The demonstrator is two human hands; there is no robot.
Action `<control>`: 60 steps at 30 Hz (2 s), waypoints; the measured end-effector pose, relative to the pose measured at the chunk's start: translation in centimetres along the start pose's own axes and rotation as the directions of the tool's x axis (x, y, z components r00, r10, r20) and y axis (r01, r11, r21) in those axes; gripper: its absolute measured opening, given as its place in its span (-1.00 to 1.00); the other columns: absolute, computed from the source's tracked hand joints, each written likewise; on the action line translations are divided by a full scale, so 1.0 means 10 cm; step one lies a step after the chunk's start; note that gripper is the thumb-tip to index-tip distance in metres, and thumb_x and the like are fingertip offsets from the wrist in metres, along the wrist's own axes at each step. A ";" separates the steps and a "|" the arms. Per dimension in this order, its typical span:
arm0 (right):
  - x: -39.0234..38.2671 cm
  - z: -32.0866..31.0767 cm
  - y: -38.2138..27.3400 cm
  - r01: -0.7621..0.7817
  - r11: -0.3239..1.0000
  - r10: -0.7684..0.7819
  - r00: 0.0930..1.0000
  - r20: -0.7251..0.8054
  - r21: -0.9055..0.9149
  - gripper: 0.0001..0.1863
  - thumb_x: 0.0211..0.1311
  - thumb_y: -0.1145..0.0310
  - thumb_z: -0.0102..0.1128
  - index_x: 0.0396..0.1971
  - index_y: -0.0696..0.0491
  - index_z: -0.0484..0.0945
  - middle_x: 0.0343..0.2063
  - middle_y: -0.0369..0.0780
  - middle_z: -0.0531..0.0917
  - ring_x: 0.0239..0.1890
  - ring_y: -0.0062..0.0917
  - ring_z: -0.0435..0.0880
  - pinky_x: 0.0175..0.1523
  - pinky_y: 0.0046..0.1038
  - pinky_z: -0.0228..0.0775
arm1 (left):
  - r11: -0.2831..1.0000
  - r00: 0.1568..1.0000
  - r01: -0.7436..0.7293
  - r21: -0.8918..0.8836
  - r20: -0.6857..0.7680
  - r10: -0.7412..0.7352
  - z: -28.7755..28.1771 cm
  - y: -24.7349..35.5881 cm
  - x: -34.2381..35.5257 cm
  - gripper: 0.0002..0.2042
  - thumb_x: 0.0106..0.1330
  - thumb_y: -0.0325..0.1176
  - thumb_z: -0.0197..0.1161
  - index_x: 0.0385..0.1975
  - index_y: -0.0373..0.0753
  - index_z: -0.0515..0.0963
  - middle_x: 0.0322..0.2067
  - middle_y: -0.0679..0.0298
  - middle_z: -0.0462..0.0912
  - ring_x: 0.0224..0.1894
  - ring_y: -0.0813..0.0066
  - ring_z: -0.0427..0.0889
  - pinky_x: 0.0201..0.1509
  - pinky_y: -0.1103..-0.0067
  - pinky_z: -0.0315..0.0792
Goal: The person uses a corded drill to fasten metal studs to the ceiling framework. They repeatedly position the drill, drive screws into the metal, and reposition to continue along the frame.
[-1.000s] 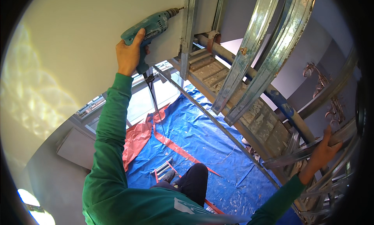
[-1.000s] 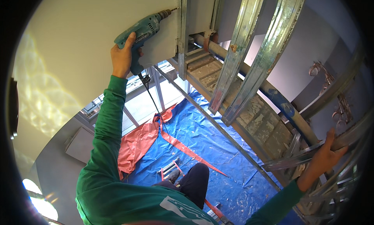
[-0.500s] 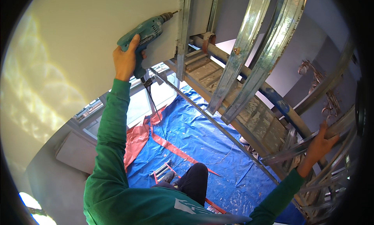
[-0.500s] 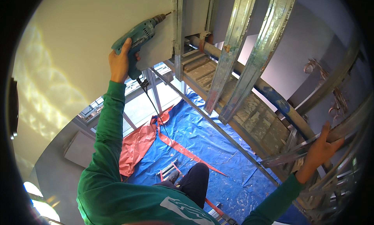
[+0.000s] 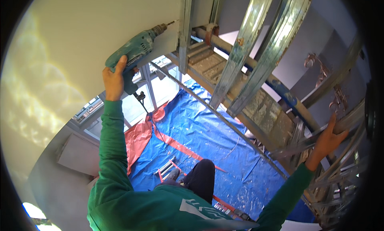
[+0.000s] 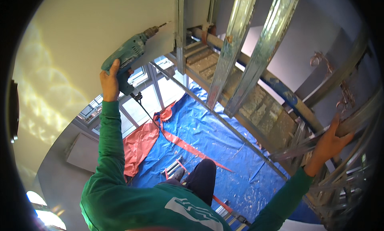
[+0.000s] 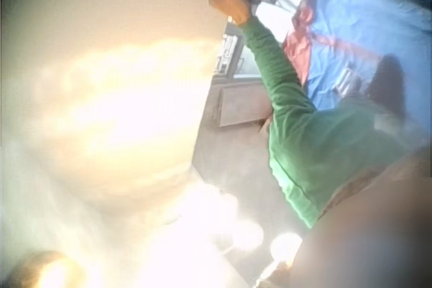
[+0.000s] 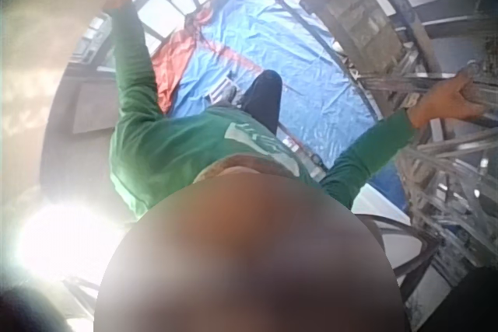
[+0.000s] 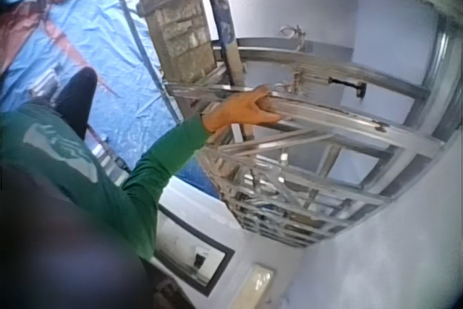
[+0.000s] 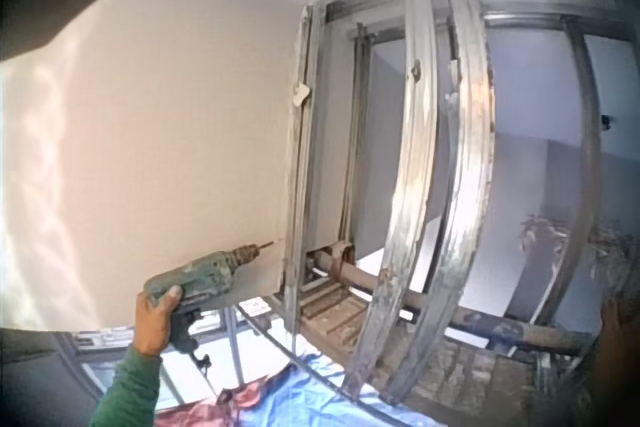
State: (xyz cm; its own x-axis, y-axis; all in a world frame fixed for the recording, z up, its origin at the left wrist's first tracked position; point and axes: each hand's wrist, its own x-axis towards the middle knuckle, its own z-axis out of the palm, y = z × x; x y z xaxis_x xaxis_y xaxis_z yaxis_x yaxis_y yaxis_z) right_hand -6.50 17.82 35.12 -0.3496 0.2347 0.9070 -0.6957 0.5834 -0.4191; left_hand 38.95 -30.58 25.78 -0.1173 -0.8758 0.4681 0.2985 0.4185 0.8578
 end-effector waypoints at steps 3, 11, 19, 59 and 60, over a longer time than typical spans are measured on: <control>-0.13 -0.24 -0.41 0.232 0.964 -0.210 0.963 -0.168 0.127 -0.29 0.47 0.11 0.56 0.38 0.28 0.54 0.24 0.06 0.70 0.26 -0.15 0.70 0.51 -0.12 0.46 | 0.996 0.999 -0.034 -0.084 0.012 0.035 -0.17 -0.04 -0.28 -0.61 0.61 -0.16 0.37 0.03 -0.48 0.62 -0.27 0.01 0.80 -0.36 0.22 0.85 -0.33 0.43 0.68; -1.59 -0.14 -1.74 0.061 0.586 -0.687 0.567 0.456 0.808 -0.45 0.28 0.44 0.63 0.25 0.19 0.67 0.18 0.03 0.73 0.21 -0.04 0.74 0.30 -0.17 0.62 | 0.996 0.981 0.085 -0.015 0.179 -0.081 -0.73 -0.21 -1.13 -0.41 0.65 0.02 0.18 0.24 -0.53 0.52 -0.16 -0.17 0.82 -0.33 0.02 0.87 -0.26 0.31 0.74; -2.92 0.36 -1.75 0.012 0.641 -0.723 0.345 0.598 0.768 -0.52 0.45 0.40 0.44 0.31 0.13 0.60 0.12 -0.02 0.74 0.11 -0.08 0.78 0.13 -0.18 0.68 | 0.952 0.906 0.265 0.151 0.299 -0.299 -1.28 -0.65 -1.85 -0.24 0.47 0.14 0.38 0.30 -0.54 0.48 -0.18 -0.15 0.81 -0.36 0.00 0.87 -0.34 0.36 0.70; -3.11 -0.75 0.08 -0.111 0.993 -0.109 -0.757 0.645 0.038 -0.36 0.43 -0.19 0.35 -0.10 0.21 0.83 -0.48 -0.06 0.84 -0.36 -0.21 0.88 0.00 -0.13 0.68 | 0.788 0.753 0.611 0.072 0.254 -0.607 -1.65 -1.17 -2.60 -0.57 0.59 -0.16 0.34 0.22 -0.40 0.57 -0.09 -0.02 0.80 -0.33 0.15 0.83 -0.21 0.30 0.71; -2.99 -0.79 0.08 -0.117 0.989 -0.145 -0.701 0.698 0.089 -0.36 0.42 -0.17 0.38 -0.05 0.22 0.82 -0.45 -0.04 0.85 -0.35 -0.19 0.88 -0.01 -0.14 0.68 | 0.796 0.773 0.600 0.083 0.199 -0.603 -1.61 -1.17 -2.60 -0.55 0.59 -0.13 0.32 0.21 -0.41 0.57 -0.10 -0.03 0.80 -0.34 0.12 0.83 -0.22 0.28 0.71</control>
State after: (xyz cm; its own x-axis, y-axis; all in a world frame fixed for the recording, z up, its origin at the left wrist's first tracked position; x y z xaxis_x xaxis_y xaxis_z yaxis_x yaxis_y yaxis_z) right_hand 8.34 17.39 7.95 -0.0916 -0.7920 -0.6036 -0.7033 0.4805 -0.5238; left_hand 53.78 -16.60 0.14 -0.4587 -0.8813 -0.1135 0.0884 -0.1724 0.9811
